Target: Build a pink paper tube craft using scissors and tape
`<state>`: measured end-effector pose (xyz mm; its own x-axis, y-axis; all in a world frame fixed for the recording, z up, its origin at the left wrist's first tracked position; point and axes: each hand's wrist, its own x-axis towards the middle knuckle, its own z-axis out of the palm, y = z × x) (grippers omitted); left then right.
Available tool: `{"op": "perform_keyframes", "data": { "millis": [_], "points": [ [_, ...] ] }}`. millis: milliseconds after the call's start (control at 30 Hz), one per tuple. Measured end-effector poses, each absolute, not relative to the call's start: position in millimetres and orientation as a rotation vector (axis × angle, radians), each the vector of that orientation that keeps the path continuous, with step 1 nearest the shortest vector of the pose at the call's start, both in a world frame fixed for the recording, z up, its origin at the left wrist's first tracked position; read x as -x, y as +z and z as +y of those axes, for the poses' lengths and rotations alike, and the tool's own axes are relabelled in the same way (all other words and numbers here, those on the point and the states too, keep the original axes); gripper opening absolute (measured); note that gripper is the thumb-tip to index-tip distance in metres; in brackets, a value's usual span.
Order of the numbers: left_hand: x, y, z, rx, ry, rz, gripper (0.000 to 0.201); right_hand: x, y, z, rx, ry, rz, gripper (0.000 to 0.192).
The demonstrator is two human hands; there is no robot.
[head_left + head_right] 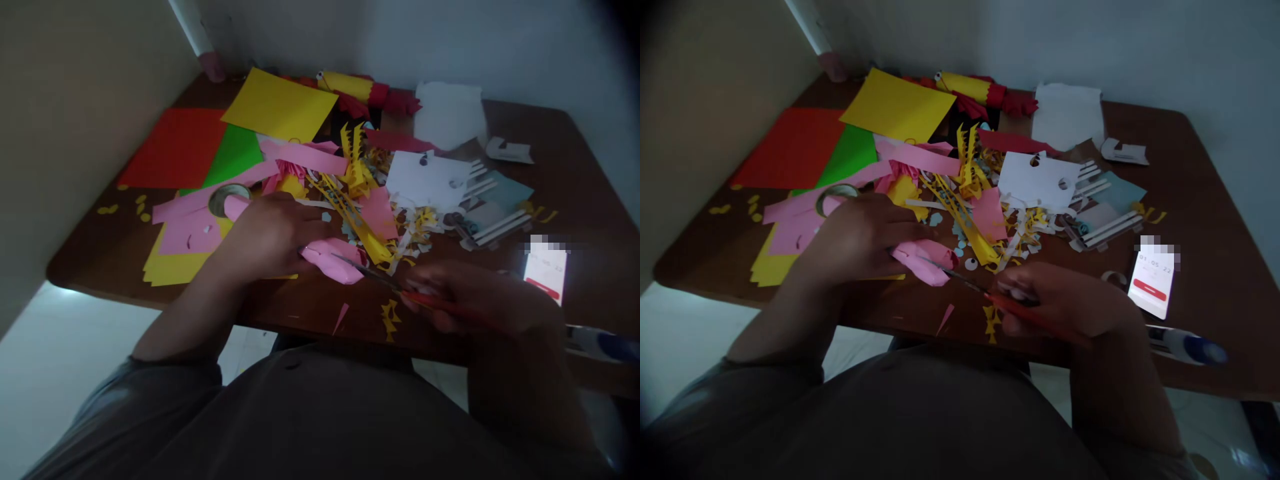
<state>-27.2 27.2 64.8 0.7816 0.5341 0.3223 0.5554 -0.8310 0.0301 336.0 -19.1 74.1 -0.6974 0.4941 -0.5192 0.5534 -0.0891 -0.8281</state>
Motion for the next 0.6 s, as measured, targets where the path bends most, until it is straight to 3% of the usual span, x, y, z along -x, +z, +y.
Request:
{"op": "perform_keyframes", "data": {
  "millis": [600],
  "points": [
    [27.6, 69.0, 25.0, 2.938, -0.414, -0.964, 0.03, -331.8, 78.5, -20.8, -1.313, -2.115, 1.879, 0.035]
  ]
}}
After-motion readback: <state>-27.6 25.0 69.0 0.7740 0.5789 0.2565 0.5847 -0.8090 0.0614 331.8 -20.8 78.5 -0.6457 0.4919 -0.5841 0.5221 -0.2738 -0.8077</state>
